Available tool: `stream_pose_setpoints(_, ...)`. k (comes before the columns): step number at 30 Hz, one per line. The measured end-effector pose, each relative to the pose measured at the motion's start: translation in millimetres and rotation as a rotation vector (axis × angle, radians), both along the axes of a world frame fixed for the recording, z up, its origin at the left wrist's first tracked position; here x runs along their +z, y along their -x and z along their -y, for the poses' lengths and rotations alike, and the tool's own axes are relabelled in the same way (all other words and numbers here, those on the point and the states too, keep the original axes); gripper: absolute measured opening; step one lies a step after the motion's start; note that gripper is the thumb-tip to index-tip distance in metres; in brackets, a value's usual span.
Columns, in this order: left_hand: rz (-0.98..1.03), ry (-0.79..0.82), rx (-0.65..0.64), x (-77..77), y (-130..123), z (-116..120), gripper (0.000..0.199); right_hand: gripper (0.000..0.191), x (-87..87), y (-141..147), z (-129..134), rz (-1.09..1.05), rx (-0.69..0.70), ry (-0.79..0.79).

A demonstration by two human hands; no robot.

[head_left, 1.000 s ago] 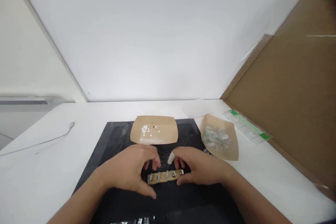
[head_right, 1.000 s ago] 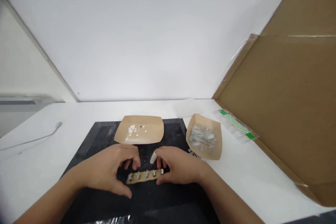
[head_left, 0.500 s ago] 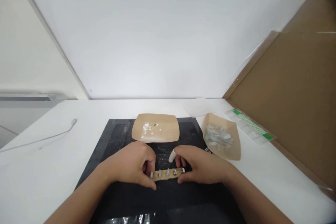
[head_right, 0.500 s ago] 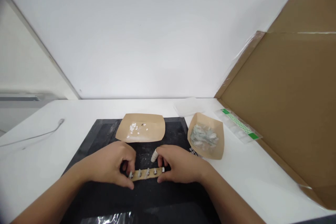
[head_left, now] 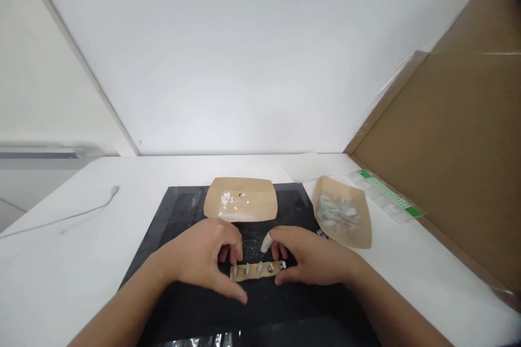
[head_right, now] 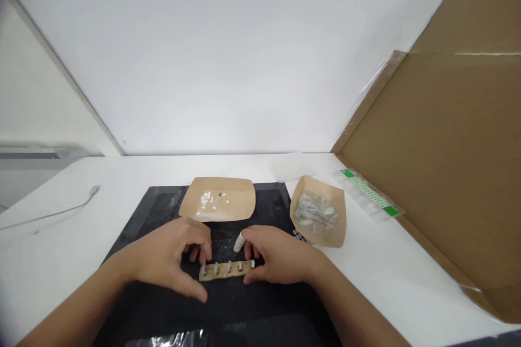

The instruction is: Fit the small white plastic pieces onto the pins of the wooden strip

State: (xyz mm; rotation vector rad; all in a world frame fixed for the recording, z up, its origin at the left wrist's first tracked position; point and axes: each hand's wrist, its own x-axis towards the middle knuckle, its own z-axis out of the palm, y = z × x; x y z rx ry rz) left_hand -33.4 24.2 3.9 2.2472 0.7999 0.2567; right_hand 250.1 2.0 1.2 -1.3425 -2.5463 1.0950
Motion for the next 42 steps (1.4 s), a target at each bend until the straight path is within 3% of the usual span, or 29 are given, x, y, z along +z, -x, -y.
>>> stream_pose_setpoints(3, 0.077, -0.133, 0.02, 2.2, -1.0, -1.0, 0.029, 0.039, -0.1, -0.4, 0.0, -0.007, 0.006, 0.002)
stream_pose_setpoints(7, 0.242, -0.384, 0.144, -1.5, -3.0, -3.5, 0.038, 0.039, 0.6, -0.4, 0.3, -0.007, 0.011, 0.0)
stream_pose_setpoints(12, 0.441, -0.382, 0.307, -5.1, 2.0, -3.1, 0.037, 0.039, 0.2, -0.4, 0.8, -0.011, 0.014, -0.016)
stream_pose_setpoints(15, 0.435, -0.51, 0.384, -11.8, 3.5, -5.1, 0.025, 0.04, 0.1, -1.3, 0.2, -0.016, 0.029, -0.036)
stream_pose_setpoints(18, 0.4, -0.631, 0.424, -20.3, -0.1, -9.8, 0.039, 0.043, 3.9, -3.0, 0.0, 0.0, 0.027, -0.052)
stream_pose_setpoints(21, 0.491, -0.682, 0.476, -23.7, -4.2, -13.6, 0.048, 0.045, 11.7, -5.3, 1.0, -0.019, 0.038, -0.062)
stream_pose_setpoints(25, 0.502, -0.762, 0.395, -21.8, -2.7, -12.9, 0.036, 0.024, 21.4, -10.9, 2.0, -0.131, 0.05, -0.158)
stream_pose_setpoints(27, 0.49, -0.789, 0.361, -21.9, -0.5, -11.6, 0.032, 0.024, 23.3, -15.1, 1.2, -0.209, 0.045, -0.234)
stream_pose_setpoints(29, 0.481, -0.811, 0.361, -23.6, 1.1, -11.1, 0.032, 0.026, 22.6, -19.6, -0.6, -0.301, 0.026, -0.35)
stream_pose_setpoints(33, 0.46, -0.837, 0.37, -29.0, 1.4, -13.3, 0.031, 0.012, 17.4, -25.2, -6.5, -0.334, -0.077, -0.573)
stream_pose_setpoints(36, 0.434, -0.843, 0.359, -31.5, 0.7, -14.8, 0.03, 0.004, 14.9, -23.6, -10.8, -0.246, -0.117, -0.513)
stream_pose_setpoints(42, 0.385, -0.865, 0.276, -30.3, -1.9, -12.0, 0.03, 0.022, 15.4, -15.4, -12.9, -0.224, -0.106, -0.276)
